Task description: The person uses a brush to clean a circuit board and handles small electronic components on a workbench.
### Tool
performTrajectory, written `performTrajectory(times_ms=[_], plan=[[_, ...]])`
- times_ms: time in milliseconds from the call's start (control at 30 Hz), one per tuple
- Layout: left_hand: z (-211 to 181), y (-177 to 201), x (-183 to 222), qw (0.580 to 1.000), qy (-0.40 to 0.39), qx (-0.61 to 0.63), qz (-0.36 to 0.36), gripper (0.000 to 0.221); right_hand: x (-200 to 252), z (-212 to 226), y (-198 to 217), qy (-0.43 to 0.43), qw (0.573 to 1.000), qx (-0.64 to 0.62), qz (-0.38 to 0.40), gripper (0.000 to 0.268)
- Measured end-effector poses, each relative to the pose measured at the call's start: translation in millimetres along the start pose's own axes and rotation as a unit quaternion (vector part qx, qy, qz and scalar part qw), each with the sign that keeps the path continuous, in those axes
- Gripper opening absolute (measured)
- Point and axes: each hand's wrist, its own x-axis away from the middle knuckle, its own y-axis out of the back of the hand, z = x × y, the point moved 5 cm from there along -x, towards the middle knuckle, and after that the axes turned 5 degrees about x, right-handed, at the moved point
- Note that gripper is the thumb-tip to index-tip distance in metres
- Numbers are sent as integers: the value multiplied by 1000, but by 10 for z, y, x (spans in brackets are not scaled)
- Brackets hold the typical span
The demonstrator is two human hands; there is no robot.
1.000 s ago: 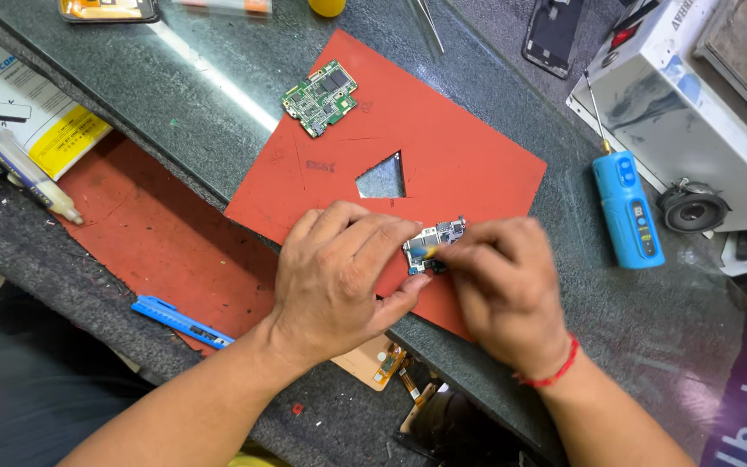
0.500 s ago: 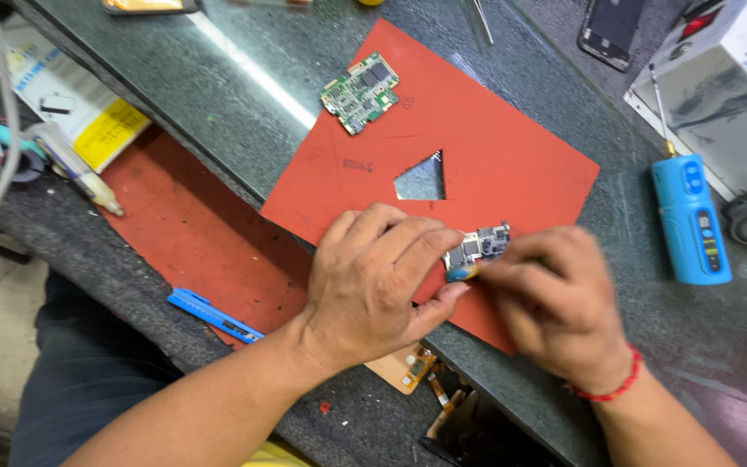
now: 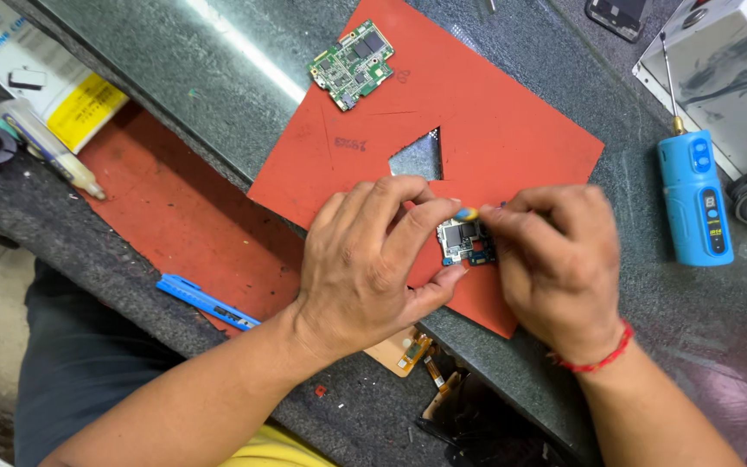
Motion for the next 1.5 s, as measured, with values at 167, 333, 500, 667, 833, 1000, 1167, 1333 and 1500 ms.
performTrajectory(times_ms=[167, 333, 500, 667, 833, 1000, 1167, 1333, 1500], plan=[[0, 8, 3, 1000, -20, -11, -8, 56, 10, -42, 21, 4, 1000, 3, 3, 23], [5, 3, 3, 999, -30, -31, 7, 51, 90, -136, -4, 21, 997, -66, 26, 22], [-12, 17, -11, 999, -44, -29, 16, 39, 126, -313, 53, -33, 998, -57, 22, 23], [-34, 30, -29, 997, -58, -40, 26, 37, 125, -365, 59, -29, 998, -54, 19, 21], [-38, 19, -48, 997, -53, -32, 35, 37, 128, -296, 52, 39, 996, -72, 23, 27], [-45, 14, -53, 997, -55, -33, 34, 37, 110, -381, 82, -10, 998, -65, 17, 24], [-45, 9, -67, 998, -48, -36, 31, 36, 91, -514, 73, -94, 994, -47, 5, 23], [-50, 17, -121, 997, -53, -41, 27, 37, 82, -335, 19, 4, 998, -69, 6, 25], [-48, -2, -87, 997, -59, -50, 18, 35, 108, -485, 70, -27, 995, -92, 27, 21]])
